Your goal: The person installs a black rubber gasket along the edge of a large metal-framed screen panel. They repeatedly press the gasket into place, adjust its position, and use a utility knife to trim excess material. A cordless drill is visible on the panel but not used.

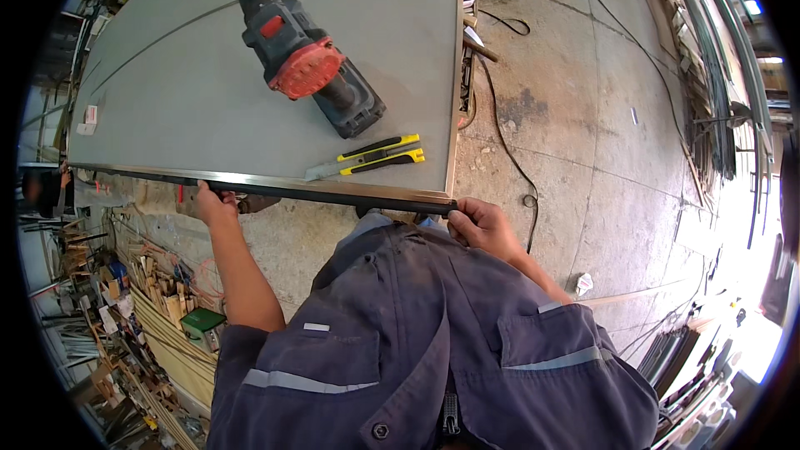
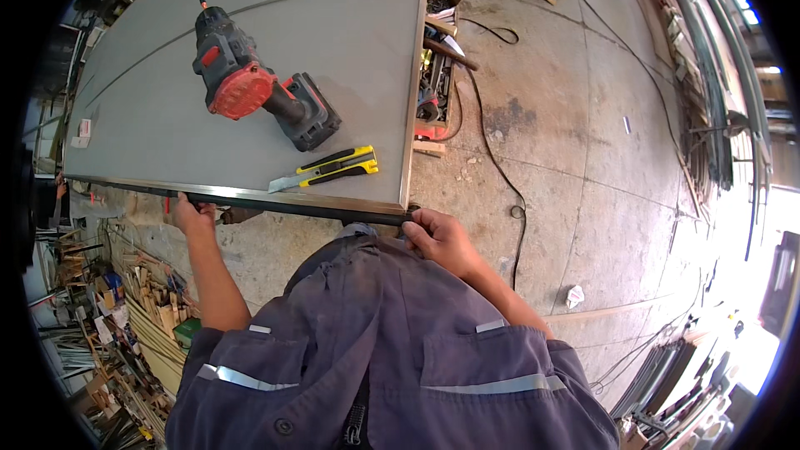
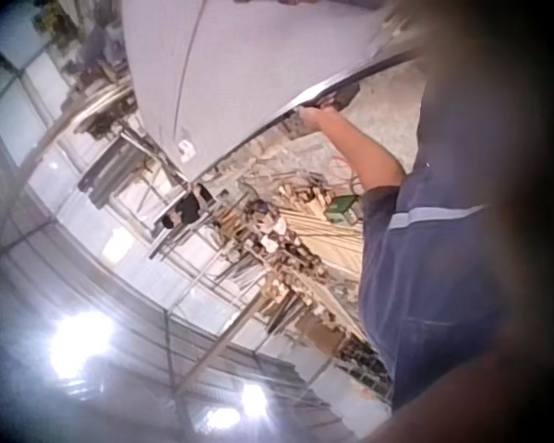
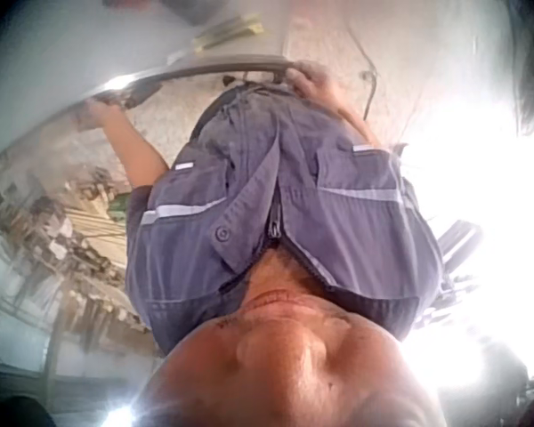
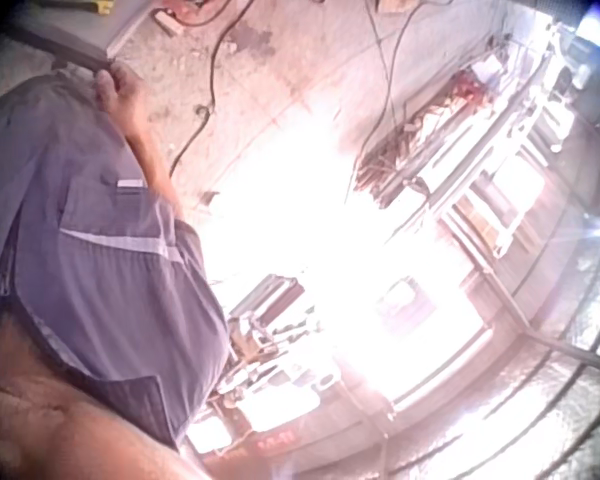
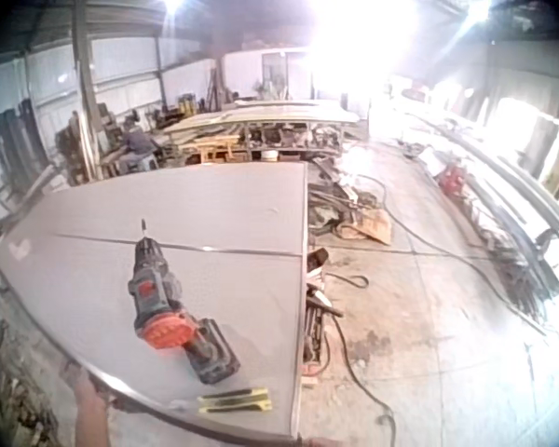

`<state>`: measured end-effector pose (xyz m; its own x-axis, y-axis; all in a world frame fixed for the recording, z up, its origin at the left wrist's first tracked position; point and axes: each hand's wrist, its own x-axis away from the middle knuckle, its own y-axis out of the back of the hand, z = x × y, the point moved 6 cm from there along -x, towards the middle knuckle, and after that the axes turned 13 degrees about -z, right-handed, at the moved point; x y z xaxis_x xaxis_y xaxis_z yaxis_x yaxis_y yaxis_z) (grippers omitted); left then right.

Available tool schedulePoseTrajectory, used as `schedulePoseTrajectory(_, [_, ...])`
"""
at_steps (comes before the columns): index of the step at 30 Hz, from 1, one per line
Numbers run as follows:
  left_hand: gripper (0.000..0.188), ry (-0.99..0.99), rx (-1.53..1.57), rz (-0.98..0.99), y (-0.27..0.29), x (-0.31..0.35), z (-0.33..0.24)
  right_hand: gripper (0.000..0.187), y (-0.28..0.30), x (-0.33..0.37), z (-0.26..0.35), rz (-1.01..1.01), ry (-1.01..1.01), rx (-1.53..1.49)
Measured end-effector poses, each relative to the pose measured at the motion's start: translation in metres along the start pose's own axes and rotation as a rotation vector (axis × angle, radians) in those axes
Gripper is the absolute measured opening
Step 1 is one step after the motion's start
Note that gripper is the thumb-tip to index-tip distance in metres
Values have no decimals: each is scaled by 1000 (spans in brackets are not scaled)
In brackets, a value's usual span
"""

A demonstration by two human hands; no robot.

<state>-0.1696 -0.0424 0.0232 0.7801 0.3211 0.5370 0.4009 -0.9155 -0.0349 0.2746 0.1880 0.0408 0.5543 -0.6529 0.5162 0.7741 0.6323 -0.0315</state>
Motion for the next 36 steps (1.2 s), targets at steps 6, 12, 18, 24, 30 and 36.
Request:
schedulePoseTrajectory(6, [29,31,-40,13,4,11,-2,19,-1,5,-4,-12,36,68])
schedulePoseTrajectory(12, [23,-11,-101,3,4,4,-3,21,-5,-3,-11,38,49,-68])
schedulePoseTrajectory(18, [25,-27,-76,-8,6,6,-1,23,-1,-8,-18,83,72,6])
schedulePoseTrajectory(24, [31,31,-112,81,21,15,0,28,35,-7,-48,-6,-57,-181])
schedulePoseTrajectory(30, [32,-48,-172,160,25,24,1,28,13,2,-6,-93,46,-84])
schedulePoseTrajectory(36, [30,-116,-54,23,45,-47,-45,34,-12,-7,-10,-193,64,-34])
